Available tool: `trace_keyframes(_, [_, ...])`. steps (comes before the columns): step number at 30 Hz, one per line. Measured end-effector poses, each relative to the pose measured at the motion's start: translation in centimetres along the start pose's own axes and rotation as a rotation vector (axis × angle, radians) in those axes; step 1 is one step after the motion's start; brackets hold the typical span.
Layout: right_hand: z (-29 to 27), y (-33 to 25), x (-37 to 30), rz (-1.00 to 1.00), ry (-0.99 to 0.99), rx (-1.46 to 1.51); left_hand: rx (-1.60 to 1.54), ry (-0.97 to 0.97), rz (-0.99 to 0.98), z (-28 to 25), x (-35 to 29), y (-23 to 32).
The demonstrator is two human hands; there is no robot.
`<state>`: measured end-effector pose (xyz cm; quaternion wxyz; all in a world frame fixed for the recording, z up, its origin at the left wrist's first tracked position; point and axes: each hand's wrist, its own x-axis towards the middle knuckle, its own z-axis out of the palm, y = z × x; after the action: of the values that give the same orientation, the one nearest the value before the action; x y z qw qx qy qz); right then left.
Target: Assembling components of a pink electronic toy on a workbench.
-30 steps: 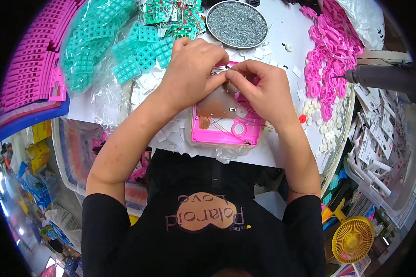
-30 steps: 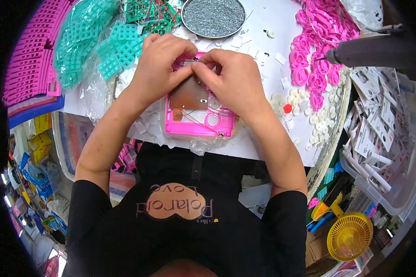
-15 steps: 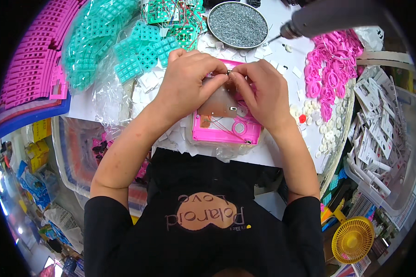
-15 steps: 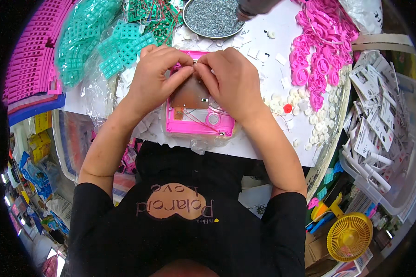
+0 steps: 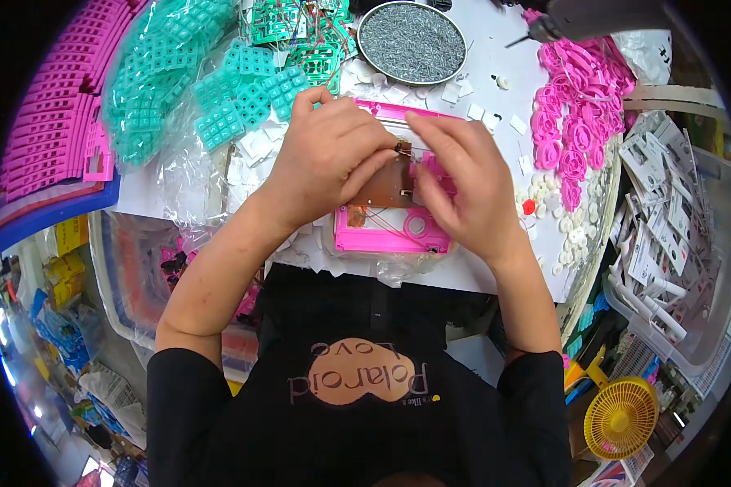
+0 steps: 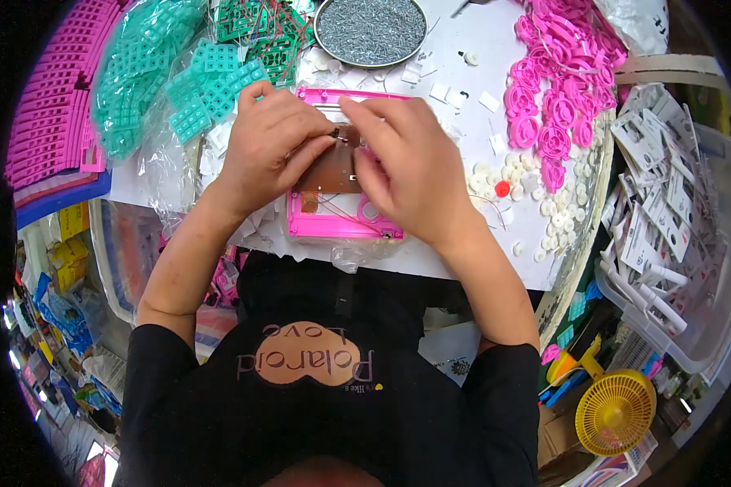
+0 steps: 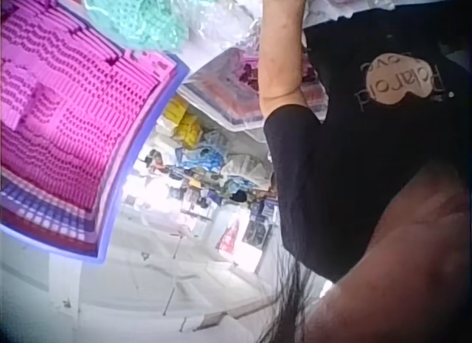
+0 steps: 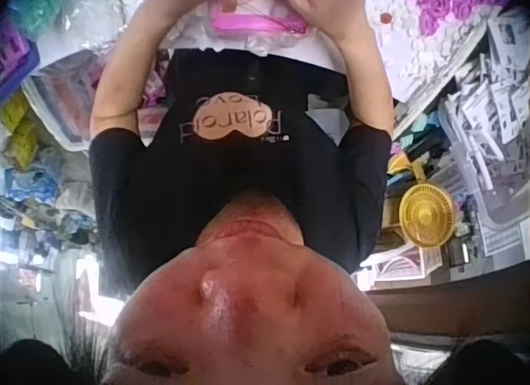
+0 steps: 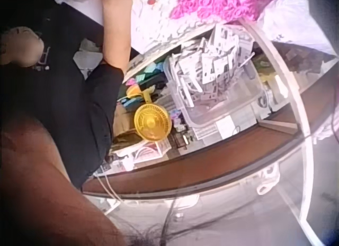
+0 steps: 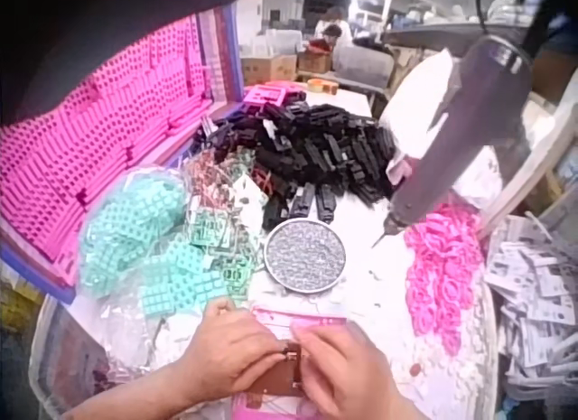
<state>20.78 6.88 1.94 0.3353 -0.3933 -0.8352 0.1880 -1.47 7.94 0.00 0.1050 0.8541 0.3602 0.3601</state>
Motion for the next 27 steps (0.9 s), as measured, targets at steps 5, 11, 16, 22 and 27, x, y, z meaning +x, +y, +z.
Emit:
trace_keyframes(5, [-3.0, 1.6, -2.0, 0.099, 0.023, -0.088, 0.010, -0.027, -0.038, -0.2, -0.1, 0.2])
trace_keyframes(11, [-7.0, 3.6, -5.6, 0.517, 0.091, -0.168, -0.080, -0.074, -0.158, 0.0, 0.2, 0.0])
trace_keyframes(16, [-11.9, 8.4, -7.9, 0.605, 0.133, -0.567, -0.189, 0.007, -0.147, -0.2, 0.4, -0.6])
trace_keyframes(22, [-12.3, 11.3, -5.3, 0.522, 0.149, -0.538, -0.113, -0.053, -0.186, -0.2, -1.5, 0.7])
trace_keyframes(27, [-12.6, 18.9, 2.1, 0.325, 0.195, -0.435, -0.164, 0.003, -0.216, 0.2, -2.2, 0.7])
